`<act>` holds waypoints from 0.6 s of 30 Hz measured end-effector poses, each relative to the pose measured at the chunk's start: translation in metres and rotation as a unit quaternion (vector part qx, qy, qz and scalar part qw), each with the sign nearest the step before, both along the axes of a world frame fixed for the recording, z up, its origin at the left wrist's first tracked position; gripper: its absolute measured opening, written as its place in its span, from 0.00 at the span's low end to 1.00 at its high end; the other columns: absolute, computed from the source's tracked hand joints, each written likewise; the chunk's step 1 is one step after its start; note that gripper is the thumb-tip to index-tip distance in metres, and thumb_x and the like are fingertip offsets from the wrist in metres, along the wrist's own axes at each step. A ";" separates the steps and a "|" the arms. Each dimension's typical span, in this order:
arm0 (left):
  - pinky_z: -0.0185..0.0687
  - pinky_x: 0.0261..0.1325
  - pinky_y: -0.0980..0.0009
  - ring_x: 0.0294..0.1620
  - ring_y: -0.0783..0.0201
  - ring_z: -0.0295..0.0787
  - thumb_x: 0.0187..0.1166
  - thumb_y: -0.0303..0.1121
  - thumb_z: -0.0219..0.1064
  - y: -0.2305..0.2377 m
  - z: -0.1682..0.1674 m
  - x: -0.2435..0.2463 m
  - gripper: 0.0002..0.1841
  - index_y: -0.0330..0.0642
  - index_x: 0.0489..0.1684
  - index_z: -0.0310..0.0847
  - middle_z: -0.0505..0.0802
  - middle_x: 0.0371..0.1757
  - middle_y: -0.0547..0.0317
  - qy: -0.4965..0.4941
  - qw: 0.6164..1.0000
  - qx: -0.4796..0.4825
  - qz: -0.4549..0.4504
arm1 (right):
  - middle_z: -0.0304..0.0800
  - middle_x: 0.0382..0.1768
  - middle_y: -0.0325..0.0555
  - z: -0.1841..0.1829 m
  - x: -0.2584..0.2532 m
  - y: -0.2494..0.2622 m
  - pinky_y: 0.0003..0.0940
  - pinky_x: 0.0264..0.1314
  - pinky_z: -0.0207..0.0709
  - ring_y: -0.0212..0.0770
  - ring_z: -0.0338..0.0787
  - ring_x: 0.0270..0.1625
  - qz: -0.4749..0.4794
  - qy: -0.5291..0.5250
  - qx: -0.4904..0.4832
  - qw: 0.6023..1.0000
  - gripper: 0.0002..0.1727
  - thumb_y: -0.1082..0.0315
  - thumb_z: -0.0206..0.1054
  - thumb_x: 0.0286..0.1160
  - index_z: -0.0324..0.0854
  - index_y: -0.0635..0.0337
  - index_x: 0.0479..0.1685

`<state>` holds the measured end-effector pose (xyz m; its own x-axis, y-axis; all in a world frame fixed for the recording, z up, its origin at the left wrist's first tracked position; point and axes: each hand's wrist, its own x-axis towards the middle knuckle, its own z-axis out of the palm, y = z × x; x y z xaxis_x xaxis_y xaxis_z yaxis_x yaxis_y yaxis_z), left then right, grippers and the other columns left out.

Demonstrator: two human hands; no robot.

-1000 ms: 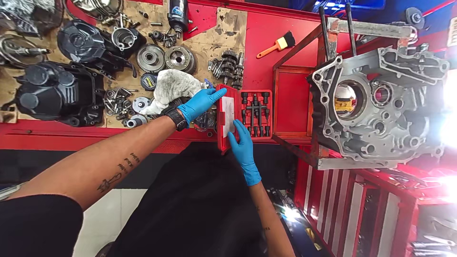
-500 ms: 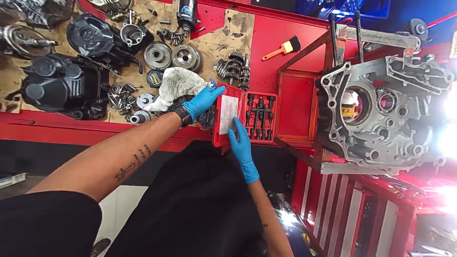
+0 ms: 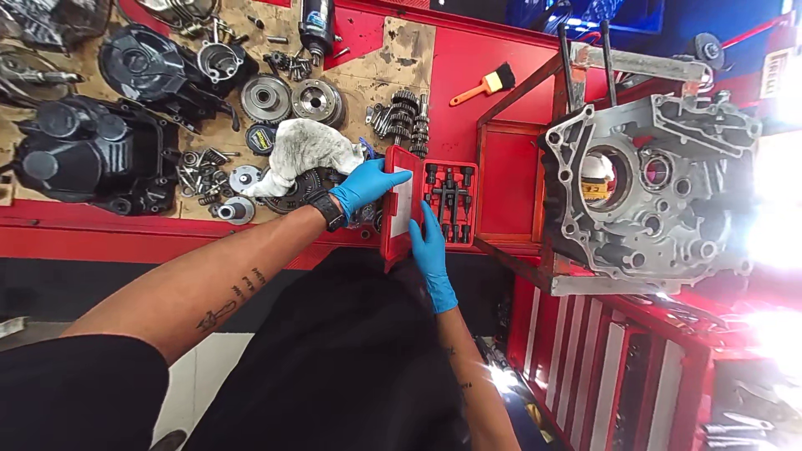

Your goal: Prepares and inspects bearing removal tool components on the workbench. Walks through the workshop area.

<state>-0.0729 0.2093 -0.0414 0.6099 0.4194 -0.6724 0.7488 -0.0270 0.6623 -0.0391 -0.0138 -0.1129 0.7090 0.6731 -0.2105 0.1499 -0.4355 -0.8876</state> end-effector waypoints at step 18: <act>0.77 0.69 0.43 0.66 0.50 0.87 0.81 0.67 0.58 0.010 0.023 0.000 0.36 0.48 0.78 0.76 0.90 0.66 0.47 -0.006 1.000 0.024 0.005 | 0.72 0.83 0.61 0.002 -0.001 -0.004 0.47 0.87 0.67 0.52 0.74 0.84 -0.010 0.032 -0.017 0.999 0.35 0.53 0.60 0.86 0.67 0.68 0.85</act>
<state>-0.0728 0.2193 -0.0182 0.6137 0.4572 -0.6437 0.7410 -0.0519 0.6695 -0.0403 -0.0182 -0.1104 0.7067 0.6506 -0.2779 0.0839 -0.4671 -0.8802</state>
